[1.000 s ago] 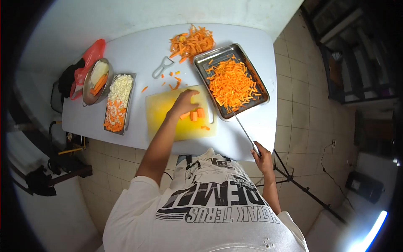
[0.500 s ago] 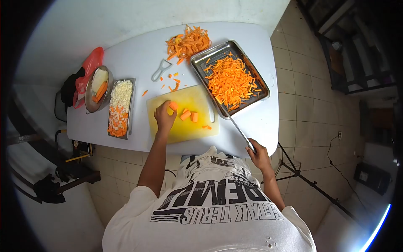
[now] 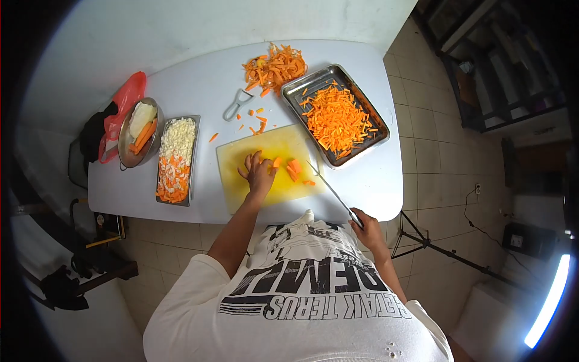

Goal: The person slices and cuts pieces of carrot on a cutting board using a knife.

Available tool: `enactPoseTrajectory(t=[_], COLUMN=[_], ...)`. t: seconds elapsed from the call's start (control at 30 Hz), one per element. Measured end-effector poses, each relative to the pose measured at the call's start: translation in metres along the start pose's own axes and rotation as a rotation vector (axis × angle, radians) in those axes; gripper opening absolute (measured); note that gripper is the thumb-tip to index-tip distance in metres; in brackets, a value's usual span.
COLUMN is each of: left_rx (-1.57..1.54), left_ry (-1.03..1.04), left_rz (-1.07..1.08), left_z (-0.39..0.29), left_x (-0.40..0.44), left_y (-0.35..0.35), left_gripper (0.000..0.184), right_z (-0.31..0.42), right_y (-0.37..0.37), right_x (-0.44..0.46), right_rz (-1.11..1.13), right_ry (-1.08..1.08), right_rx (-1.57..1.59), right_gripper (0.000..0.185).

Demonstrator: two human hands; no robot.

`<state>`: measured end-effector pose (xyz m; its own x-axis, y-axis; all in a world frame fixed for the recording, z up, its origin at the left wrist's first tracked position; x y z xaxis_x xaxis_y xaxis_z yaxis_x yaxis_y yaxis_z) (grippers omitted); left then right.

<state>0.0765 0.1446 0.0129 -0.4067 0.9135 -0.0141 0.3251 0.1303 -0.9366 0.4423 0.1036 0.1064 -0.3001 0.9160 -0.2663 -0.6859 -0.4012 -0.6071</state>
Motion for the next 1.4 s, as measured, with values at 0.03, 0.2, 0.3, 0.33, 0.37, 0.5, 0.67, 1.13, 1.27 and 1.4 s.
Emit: enactPoseTrajectory(t=[0.03,0.2,0.3,0.33,0.37,0.5,0.67,1.13,1.27,1.4], left_rx=[0.009,-0.166,-0.279,-0.315,-0.267,-0.113,-0.344,-0.337,-0.348,-0.354], left_ry=[0.009,0.028,0.035,0.045,0.04,0.08,0.12,0.067,0.009,-0.09], left_rz=[0.011,-0.165,-0.34,-0.407,-0.477,-0.489,-0.297,-0.106,-0.187,-0.259], left_z=[0.004,0.014,0.033,0.042,0.052,0.07,0.099,0.072,0.096,0.111], left_x=[0.003,0.006,-0.008,-0.015,-0.024,-0.059,-0.075,-0.063,-0.064,-0.054], left_y=[0.001,-0.025,-0.055,-0.063,-0.071,-0.072,-0.026,-0.031,-0.023,-0.021], left_gripper=[0.026,0.009,0.01,0.011,0.013,0.016,0.027,0.059,0.049,0.035], right_z=[0.003,0.019,0.024,0.027,0.029,0.033,0.063,0.098,0.101,0.106], right_y=[0.004,0.022,0.033,0.036,0.04,0.066,0.101,0.156,0.162,0.171], right_x=[-0.004,-0.017,-0.021,-0.02,-0.02,-0.018,-0.02,-0.016,-0.017,-0.015], right_rz=[-0.015,-0.032,-0.049,-0.056,-0.058,-0.038,0.067,0.114,0.129,0.127], right_ry=[-0.004,-0.02,0.009,0.011,0.018,0.007,-0.093,-0.201,-0.154,-0.19], right_rx=[0.007,-0.027,-0.011,-0.001,-0.006,0.015,0.035,-0.027,-0.124,-0.234], right_gripper=[0.033,0.034,0.034,0.034,0.034,0.041,0.061,0.063,0.064,0.064])
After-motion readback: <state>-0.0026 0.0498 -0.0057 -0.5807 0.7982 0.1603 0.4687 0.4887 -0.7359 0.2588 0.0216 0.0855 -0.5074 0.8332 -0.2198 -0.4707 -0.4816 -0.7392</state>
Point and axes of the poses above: each hand's wrist, its own x-axis towards the middle knuckle, its own y-axis out of the palm, z = x × y, the point moved 7 cm from there along x, towards the middle knuckle, and after that the axes turned 5 degrees about -z, right-handed, at the moved point
